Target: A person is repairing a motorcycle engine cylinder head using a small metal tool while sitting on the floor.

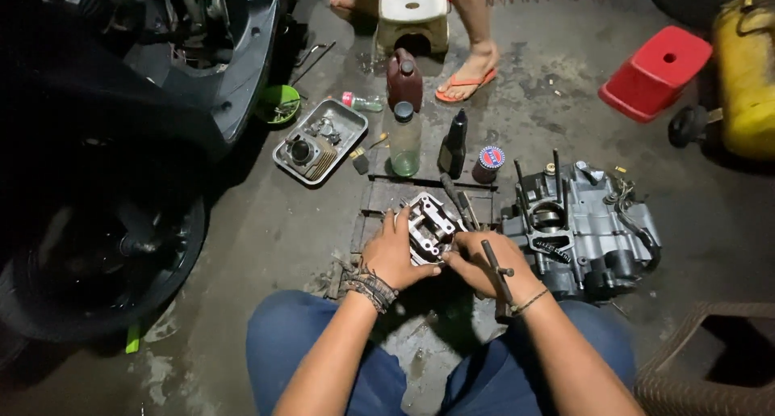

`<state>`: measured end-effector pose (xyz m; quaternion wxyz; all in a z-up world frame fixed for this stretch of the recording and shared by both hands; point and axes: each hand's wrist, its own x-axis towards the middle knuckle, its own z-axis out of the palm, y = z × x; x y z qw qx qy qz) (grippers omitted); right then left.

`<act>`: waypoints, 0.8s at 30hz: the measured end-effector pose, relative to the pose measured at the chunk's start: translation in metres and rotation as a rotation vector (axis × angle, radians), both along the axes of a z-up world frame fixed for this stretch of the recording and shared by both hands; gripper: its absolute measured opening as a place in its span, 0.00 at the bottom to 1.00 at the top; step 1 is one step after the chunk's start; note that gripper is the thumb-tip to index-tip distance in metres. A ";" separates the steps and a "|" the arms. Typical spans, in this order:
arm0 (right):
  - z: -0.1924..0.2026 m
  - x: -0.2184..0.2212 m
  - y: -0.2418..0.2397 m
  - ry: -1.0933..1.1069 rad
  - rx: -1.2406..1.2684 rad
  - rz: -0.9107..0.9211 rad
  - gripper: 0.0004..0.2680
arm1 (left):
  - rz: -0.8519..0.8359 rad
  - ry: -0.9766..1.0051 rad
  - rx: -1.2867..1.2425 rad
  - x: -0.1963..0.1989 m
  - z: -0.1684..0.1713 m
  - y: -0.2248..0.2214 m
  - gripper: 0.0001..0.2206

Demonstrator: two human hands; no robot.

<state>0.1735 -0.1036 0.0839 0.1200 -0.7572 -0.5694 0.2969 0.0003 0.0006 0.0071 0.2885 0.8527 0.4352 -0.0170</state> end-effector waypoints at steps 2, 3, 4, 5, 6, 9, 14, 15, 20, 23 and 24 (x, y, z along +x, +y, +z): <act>-0.002 0.002 0.001 0.021 -0.002 -0.010 0.10 | 0.003 -0.005 0.003 0.001 0.000 0.000 0.57; -0.003 0.002 0.002 0.045 -0.007 -0.019 0.09 | 0.006 -0.006 0.003 0.000 0.000 -0.001 0.57; -0.001 0.003 0.001 0.043 -0.003 -0.017 0.09 | 0.009 -0.008 0.007 0.000 0.001 0.000 0.57; 0.000 0.004 0.001 0.042 -0.017 -0.040 0.10 | 0.008 -0.009 -0.001 0.000 0.003 0.000 0.57; 0.002 0.005 0.000 0.041 -0.032 -0.064 0.10 | 0.008 -0.009 -0.011 0.000 0.004 0.000 0.57; 0.006 0.007 -0.001 0.031 -0.006 -0.122 0.10 | -0.002 -0.024 -0.003 -0.002 0.006 -0.002 0.55; -0.005 0.001 -0.001 -0.047 0.001 -0.072 0.11 | 0.000 -0.019 0.008 -0.002 0.000 -0.002 0.56; -0.007 0.000 0.000 -0.053 0.025 -0.033 0.11 | -0.002 -0.023 0.006 -0.002 0.001 -0.001 0.56; -0.005 -0.008 0.000 -0.041 0.060 0.026 0.10 | 0.000 -0.003 0.023 -0.001 -0.002 -0.001 0.56; 0.007 -0.006 0.000 -0.024 0.040 -0.021 0.09 | -0.004 0.002 0.010 0.001 -0.001 0.001 0.57; 0.011 -0.006 0.000 -0.015 0.015 -0.048 0.09 | -0.002 0.002 -0.001 0.001 0.000 0.002 0.57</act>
